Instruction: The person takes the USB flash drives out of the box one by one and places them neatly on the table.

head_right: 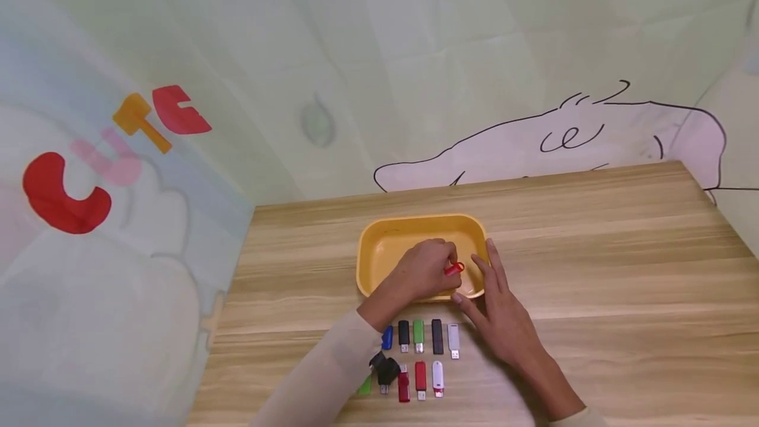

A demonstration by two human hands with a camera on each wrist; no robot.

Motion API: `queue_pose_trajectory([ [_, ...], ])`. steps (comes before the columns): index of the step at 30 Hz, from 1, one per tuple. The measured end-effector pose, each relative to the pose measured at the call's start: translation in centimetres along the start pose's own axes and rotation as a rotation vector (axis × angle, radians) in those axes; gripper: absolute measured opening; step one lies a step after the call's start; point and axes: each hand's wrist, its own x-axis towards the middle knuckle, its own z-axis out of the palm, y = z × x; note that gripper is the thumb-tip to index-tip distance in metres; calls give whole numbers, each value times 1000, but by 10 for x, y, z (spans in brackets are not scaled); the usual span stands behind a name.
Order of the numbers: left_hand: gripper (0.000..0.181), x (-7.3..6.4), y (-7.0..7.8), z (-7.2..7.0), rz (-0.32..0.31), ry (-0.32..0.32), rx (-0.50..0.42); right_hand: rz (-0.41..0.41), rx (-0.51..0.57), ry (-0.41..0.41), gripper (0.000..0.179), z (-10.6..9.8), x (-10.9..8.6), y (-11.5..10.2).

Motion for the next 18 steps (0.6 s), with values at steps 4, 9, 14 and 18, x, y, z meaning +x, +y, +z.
queue_pose_trajectory([
  [4,23,-4,3,-3,-37,36,-17,7,3,-3,79,2,0,-1],
  [9,23,-10,8,-9,-94,85,-44,2,5,0,80,3,-1,-2],
  [14,22,-17,13,-16,-133,102,-77,-7,8,6,80,4,-1,-2],
  [18,22,-24,15,-21,-157,103,-91,-6,10,7,80,4,-2,-3],
])
